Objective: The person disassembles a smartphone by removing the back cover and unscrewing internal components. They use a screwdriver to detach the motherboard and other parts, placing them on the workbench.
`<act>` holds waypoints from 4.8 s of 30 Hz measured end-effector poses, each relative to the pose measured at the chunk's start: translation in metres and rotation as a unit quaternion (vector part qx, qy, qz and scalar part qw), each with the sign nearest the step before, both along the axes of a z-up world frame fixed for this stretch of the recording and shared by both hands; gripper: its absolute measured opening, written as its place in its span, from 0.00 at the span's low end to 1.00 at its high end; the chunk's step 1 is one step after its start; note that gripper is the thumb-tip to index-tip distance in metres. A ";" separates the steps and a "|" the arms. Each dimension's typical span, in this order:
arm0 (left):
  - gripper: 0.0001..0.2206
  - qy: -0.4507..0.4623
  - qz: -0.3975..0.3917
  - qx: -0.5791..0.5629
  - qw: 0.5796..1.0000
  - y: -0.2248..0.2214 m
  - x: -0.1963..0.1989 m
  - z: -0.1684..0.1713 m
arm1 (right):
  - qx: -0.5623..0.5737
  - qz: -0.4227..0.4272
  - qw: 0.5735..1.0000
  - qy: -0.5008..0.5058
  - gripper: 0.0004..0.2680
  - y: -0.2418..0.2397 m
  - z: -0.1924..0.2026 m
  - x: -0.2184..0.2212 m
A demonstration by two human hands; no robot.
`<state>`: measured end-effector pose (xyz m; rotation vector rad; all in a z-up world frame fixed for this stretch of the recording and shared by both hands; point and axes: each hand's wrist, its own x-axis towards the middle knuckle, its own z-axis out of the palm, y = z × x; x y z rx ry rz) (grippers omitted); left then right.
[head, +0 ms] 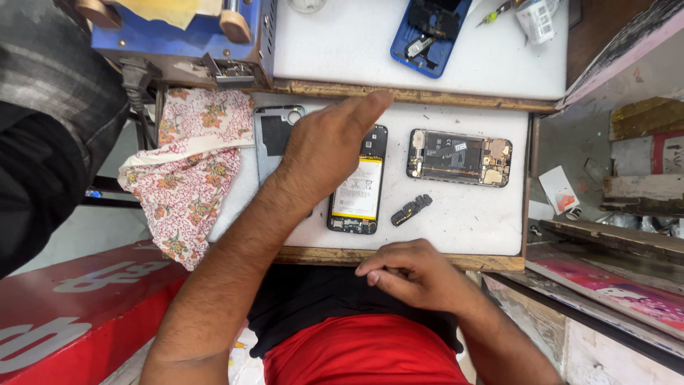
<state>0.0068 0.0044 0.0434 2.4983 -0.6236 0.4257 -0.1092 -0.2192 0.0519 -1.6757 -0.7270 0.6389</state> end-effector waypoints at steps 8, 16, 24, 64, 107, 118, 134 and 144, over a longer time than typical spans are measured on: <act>0.13 0.033 -0.034 -0.044 0.998 -0.002 0.006 0.024 | -0.248 -0.117 0.924 -0.267 0.06 0.003 0.028 0.096; 0.15 0.115 0.008 -0.002 0.993 -0.005 0.009 0.043 | -0.319 -0.142 0.871 -0.347 0.08 0.035 0.010 0.138; 0.16 0.062 -0.035 -0.078 0.994 0.001 0.008 0.032 | -0.285 -0.139 0.892 -0.321 0.07 0.019 -0.007 0.143; 0.18 0.038 0.005 -0.069 0.997 0.002 -0.002 0.031 | -0.264 -0.156 0.838 -0.452 0.04 0.027 -0.006 0.132; 0.20 -0.083 0.212 -0.201 0.953 0.052 -0.063 -0.003 | -0.395 0.012 0.721 -0.569 0.06 0.064 0.007 0.154; 0.21 -0.073 0.226 -0.240 0.941 0.079 -0.109 0.006 | -0.457 0.027 0.669 -0.586 0.04 0.066 0.006 0.146; 0.20 -0.049 0.221 -0.284 0.932 0.080 -0.121 0.002 | -0.259 -0.059 0.845 -0.463 0.06 0.109 0.002 0.089; 0.20 -0.024 0.211 -0.311 0.926 0.076 -0.122 0.006 | -0.218 -0.069 0.874 -0.428 0.06 0.122 -0.012 0.075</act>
